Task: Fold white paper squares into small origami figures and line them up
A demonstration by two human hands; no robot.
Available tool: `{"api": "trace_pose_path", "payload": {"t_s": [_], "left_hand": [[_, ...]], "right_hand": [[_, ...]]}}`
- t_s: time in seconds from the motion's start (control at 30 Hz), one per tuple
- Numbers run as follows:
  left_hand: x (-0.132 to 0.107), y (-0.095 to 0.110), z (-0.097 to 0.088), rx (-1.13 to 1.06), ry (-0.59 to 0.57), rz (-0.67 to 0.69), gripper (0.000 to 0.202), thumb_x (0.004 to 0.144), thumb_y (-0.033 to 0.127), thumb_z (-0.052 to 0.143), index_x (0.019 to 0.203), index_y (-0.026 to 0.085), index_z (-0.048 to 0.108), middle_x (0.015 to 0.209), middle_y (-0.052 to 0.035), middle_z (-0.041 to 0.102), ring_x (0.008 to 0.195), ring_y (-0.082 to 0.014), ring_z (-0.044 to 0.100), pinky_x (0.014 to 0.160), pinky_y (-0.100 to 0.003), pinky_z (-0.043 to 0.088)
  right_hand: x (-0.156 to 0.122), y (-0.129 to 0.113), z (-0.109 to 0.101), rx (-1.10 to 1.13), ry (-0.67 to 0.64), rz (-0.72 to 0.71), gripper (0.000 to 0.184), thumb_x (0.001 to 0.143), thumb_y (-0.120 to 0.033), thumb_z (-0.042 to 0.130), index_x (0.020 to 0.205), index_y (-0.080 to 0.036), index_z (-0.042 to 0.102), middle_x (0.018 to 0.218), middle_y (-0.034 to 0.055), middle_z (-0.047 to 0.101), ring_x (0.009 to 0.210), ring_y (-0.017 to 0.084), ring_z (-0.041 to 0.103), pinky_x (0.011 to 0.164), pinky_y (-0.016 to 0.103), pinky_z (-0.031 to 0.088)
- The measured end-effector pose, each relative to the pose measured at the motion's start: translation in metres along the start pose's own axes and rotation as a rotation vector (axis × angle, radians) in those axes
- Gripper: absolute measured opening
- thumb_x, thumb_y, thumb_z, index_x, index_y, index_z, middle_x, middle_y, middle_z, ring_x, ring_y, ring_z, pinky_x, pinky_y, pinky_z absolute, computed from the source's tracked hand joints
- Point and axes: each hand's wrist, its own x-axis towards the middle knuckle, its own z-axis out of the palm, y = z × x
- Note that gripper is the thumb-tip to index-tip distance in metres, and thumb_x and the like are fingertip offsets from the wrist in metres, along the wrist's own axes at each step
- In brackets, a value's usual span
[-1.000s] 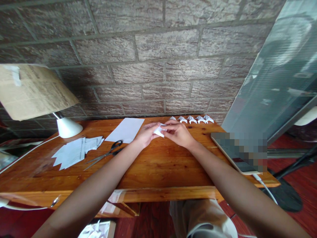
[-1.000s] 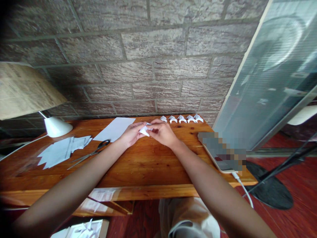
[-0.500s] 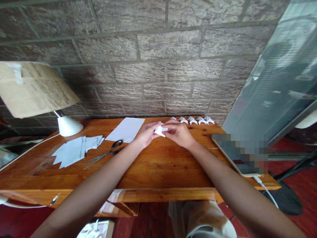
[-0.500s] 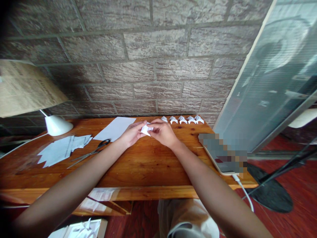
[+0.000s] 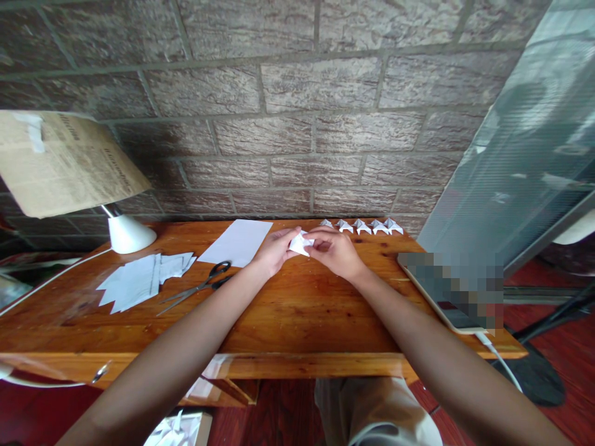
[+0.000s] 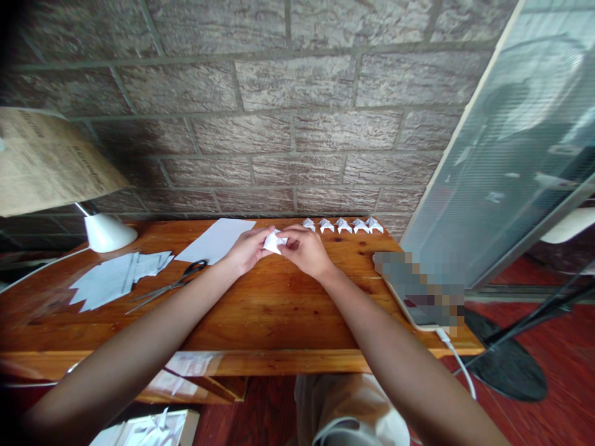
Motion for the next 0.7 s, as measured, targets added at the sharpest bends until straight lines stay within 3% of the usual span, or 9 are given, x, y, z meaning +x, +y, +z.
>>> {"api": "trace_pose_path", "payload": {"t_s": [0.13, 0.3, 0.7], "left_hand": [[-0.0007, 0.0006, 0.0009, -0.005, 0.045, 0.004, 0.016, 0.069, 0.025, 0.075, 0.078, 0.013, 0.071, 0.074, -0.0038, 0.069, 0.071, -0.0135, 0.063, 0.072, -0.029, 0.054], [-0.0013, 0.0011, 0.0023, -0.02, 0.058, 0.023, 0.016, 0.067, 0.024, 0.077, 0.078, 0.014, 0.071, 0.077, -0.0052, 0.07, 0.072, -0.0147, 0.063, 0.074, -0.031, 0.053], [-0.0016, -0.0019, 0.001, -0.013, -0.087, 0.094, 0.027, 0.065, 0.031, 0.082, 0.083, 0.013, 0.072, 0.083, -0.0048, 0.07, 0.08, -0.0147, 0.063, 0.085, -0.033, 0.05]], "right_hand": [[-0.0003, -0.0001, 0.0015, -0.014, 0.014, 0.005, 0.02, 0.078, -0.021, 0.068, 0.097, -0.021, 0.074, 0.097, 0.0056, 0.067, 0.062, 0.01, 0.057, 0.063, 0.027, 0.05], [-0.0004, 0.0017, 0.0018, 0.012, 0.025, 0.025, 0.02, 0.078, -0.023, 0.068, 0.097, -0.022, 0.074, 0.096, 0.0052, 0.067, 0.063, 0.011, 0.057, 0.063, 0.027, 0.051], [0.0007, 0.0015, -0.0021, 0.063, 0.055, 0.053, 0.022, 0.077, -0.03, 0.072, 0.096, -0.021, 0.073, 0.087, 0.0038, 0.066, 0.065, 0.012, 0.058, 0.065, 0.027, 0.051]]}}
